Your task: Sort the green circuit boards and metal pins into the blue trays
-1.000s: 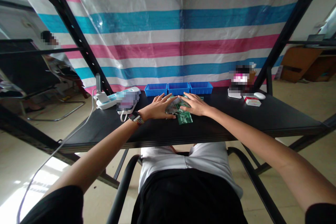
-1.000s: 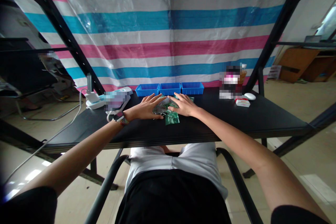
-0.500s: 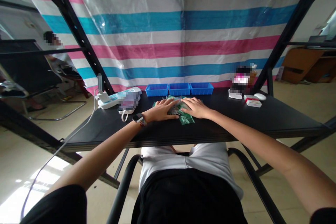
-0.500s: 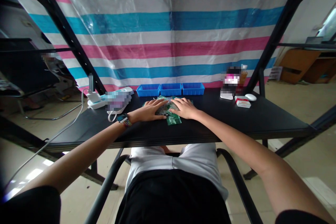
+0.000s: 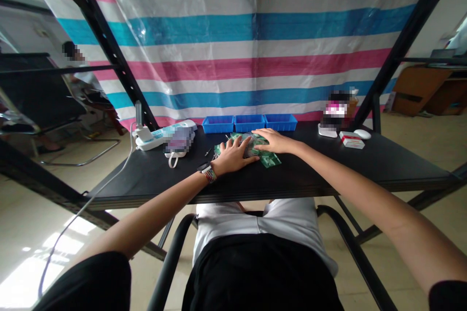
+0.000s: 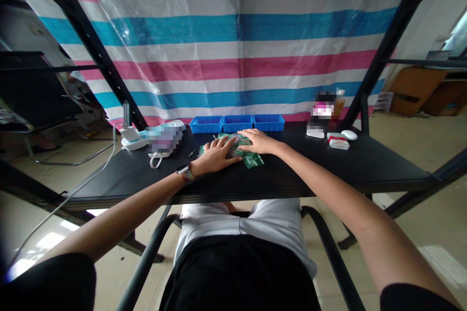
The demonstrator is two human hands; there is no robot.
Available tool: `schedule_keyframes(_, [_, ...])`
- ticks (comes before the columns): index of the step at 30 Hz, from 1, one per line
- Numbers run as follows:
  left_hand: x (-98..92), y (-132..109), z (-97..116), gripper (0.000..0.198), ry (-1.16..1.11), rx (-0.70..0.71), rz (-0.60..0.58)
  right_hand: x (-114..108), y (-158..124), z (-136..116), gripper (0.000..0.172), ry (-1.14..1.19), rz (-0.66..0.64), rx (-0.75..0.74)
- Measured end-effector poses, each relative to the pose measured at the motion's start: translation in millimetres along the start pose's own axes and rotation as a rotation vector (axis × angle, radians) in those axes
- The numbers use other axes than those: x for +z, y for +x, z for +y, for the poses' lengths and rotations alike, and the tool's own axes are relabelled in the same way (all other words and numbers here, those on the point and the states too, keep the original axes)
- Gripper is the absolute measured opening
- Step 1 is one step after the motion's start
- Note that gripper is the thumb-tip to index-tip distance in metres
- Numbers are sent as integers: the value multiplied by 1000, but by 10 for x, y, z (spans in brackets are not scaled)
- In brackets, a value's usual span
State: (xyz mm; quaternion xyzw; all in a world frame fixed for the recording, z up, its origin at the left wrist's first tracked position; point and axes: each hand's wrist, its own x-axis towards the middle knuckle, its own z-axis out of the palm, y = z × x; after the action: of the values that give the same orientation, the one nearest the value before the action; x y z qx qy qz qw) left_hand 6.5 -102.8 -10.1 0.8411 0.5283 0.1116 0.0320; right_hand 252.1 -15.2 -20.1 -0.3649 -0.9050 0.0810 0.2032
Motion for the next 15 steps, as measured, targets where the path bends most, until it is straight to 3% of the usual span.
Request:
schedule_keyframes(3, [3, 39, -16, 113, -50, -30, 16, -23, -24, -37, 82, 61, 22, -15])
schedule_keyframes(6, [-71, 71, -171, 118, -115, -23, 29, -68, -105, -76, 81, 125, 42, -12])
schedule_keyframes(11, [-244, -3, -702, 89, -131, 31, 99, -161, -403, -155, 67, 182, 127, 28])
schedule_keyframes(15, [-172, -131, -1024, 63, 23, 88, 17, -80, -692, -315, 69, 106, 147, 16])
